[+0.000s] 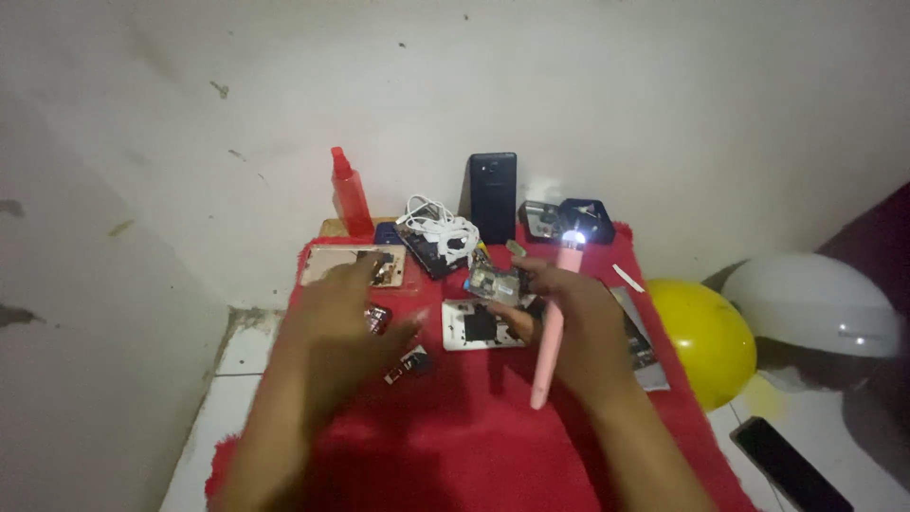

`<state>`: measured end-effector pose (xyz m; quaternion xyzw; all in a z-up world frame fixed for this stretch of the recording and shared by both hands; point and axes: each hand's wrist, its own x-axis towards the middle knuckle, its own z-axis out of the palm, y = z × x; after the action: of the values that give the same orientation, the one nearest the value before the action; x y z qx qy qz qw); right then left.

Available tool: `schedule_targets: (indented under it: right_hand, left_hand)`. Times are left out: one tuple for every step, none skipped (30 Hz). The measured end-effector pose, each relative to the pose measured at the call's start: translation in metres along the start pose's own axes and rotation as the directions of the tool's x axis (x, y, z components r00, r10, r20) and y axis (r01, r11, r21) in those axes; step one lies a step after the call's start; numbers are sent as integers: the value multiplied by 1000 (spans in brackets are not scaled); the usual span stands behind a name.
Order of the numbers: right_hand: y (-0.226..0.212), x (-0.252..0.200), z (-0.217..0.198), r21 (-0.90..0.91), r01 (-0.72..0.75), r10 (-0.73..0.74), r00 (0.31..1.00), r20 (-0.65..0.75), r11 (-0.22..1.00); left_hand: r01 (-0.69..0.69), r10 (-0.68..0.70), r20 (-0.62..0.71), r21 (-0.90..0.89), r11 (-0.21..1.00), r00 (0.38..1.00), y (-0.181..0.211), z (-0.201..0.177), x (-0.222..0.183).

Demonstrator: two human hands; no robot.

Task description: Inspecting a disassembled phone motherboard using a small flashlight to check for defects or component placement.

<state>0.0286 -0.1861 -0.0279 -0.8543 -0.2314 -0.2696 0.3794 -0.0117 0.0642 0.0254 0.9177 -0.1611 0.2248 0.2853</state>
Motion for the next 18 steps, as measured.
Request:
schedule_targets:
  right_hand:
    - [-3,2,-2,0,9,-9,1000,-3,1000]
    - [-7,5,-3,0,18,-18,1000,-5,1000]
    - [-6,6,-2,6,27,-27,1000,-7,1000]
    - [-5,7,-1,-43,-39,41,998,49,998]
    - [-4,7,0,-98,-107,117,988,99,989]
    - [-5,8,0,-94,-105,114,989,95,990]
    - [-6,8,0,-77,-110,117,989,91,991]
    - [-6,8,1,-61,-115,120,989,87,992]
    - [-5,8,1,-62,-117,122,989,86,991]
    - [-5,7,2,-82,-109,116,989,87,991]
    - [-3,7,2,-103,-100,109,990,90,990]
    - [-6,7,0,-103,-102,111,990,90,989]
    - [-10,9,-1,-112,-178,191,975,117,978]
    - [-13,11,-2,-123,-252,269,953,142,960]
    - [-11,10,-1,-123,-254,271,952,143,959]
    - [-8,9,-1,-95,-195,206,971,123,976]
    - [-5,9,0,-68,-133,139,985,98,989]
    - [-4,8,1,-68,-133,139,986,95,989]
  left_hand:
    - [341,-385,214,215,915,898,7,-14,-2]
    - [564,-728,300,476,675,617,14,-29,-4]
    - [568,-730,291,476,671,618,7,-31,-13]
    - [547,-751,333,529,649,570,0,-34,-22]
    - [516,-769,374,581,630,518,-7,-36,-31]
    - [515,-770,369,583,628,521,-3,-40,-32]
    - [557,-793,379,567,607,478,2,-44,-34]
    - [597,-813,389,551,583,434,6,-47,-36]
    - [595,-812,391,552,584,434,9,-48,-36]
    - [613,-834,389,566,551,391,13,-50,-37]
    - [631,-855,386,579,517,346,16,-51,-36]
    - [630,-855,387,579,518,346,15,-54,-37]
    - [580,-853,399,625,521,336,14,-56,-37]
    - [528,-852,410,668,524,325,12,-59,-38]
    - [527,-852,411,669,524,324,1,-57,-42]
    - [485,-836,414,682,547,360,-11,-55,-46]
    - [442,-817,416,694,568,398,-22,-53,-49]
    - [441,-816,416,694,570,400,-22,-50,-48]
